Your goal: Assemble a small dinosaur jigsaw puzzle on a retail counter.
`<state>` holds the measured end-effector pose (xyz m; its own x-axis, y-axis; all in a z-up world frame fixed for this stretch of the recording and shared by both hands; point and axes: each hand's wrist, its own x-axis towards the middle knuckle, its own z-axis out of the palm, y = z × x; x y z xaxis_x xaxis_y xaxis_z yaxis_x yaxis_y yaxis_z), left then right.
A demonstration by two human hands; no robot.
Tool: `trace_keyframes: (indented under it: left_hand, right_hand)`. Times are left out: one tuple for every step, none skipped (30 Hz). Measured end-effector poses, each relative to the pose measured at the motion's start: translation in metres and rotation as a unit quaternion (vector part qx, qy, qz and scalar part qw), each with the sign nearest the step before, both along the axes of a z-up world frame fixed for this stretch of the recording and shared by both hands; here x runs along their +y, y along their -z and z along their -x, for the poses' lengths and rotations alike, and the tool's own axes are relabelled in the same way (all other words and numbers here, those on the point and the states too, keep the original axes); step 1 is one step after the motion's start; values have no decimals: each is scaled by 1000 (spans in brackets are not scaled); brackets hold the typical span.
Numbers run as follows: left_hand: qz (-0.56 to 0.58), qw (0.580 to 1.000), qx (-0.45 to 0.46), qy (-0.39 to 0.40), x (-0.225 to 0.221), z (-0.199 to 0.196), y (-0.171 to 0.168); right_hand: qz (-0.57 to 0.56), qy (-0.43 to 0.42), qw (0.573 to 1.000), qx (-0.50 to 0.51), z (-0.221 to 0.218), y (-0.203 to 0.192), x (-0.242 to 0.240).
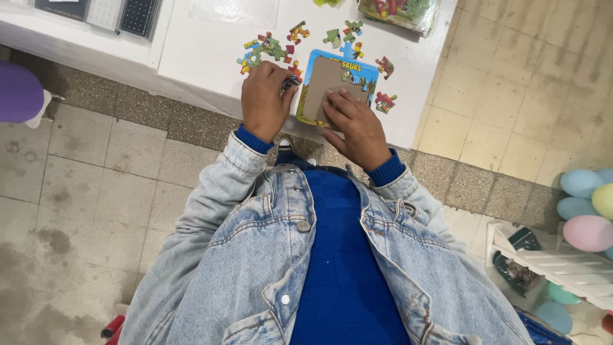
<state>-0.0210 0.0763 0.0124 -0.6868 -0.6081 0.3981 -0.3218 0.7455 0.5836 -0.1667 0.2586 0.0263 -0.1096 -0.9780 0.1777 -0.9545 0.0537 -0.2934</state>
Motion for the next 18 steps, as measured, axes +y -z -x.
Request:
trace_keyframes:
  left_hand:
    - [0, 1000, 0, 0, -1, 1, -1]
    - [-4, 1000, 10, -1, -2, 1, -1]
    - [-8, 1000, 21, -2, -2, 1, -2]
    - [-8, 1000, 21, -3, -4, 3, -1]
    - [-17, 999, 28, -3, -5, 4, 1]
    - [-25, 999, 35, -2, -6, 5, 2]
    - [-25, 999, 36, -3, -6, 6, 0]
    - [-44, 998, 54, 4, -6, 8, -2]
    - [-62, 995, 72, 12, -6, 9, -4]
    - [-61, 995, 73, 12, -7, 9, -4]
    - [-89, 992, 84, 18, -8, 9, -5]
    - [-118, 988, 95, 25, -9, 9, -5]
    - [-117, 988, 95, 25, -12, 7, -5]
    - [-137, 984, 111, 33, -16, 6, -6]
    - [-157, 978, 127, 41, -19, 4, -6]
    - [-156, 979, 128, 40, -22, 3, -7]
    - [-194, 971, 129, 52, -26, 2, -7]
    - [-231, 962, 130, 64, -29, 1, -8]
  right_hand:
    - [0, 0, 1000, 0, -1, 0, 0]
    - [-7, 1, 1000, 9, -2, 1, 1]
    - [-13, 1, 1000, 19, -3, 1, 1]
    - [-13, 1, 1000, 19, -3, 4, 1]
    - [-9, 2, 1000, 19, -3, 6, 1]
    - [-5, 4, 1000, 20, -2, 9, 2]
    - [-5, 3, 1000, 20, -3, 7, 1]
    - [7, -4, 1000, 14, -3, 5, 1]
    - [18, -11, 1000, 8, -4, 2, 1]
    - [19, -11, 1000, 9, -4, 4, 0]
    - [26, -12, 999, 26, -4, 5, 0]
    - [32, -12, 999, 42, -4, 6, 0]
    - [32, -11, 999, 42, -5, 8, 2]
    - [37, -19, 998, 46, -5, 10, 2]
    - [41, -28, 998, 49, -5, 12, 3]
    - [42, -29, 997, 50, -6, 12, 4]
    - [43, -32, 997, 58, -8, 12, 4]
    - [44, -35, 996, 67, -10, 12, 4]
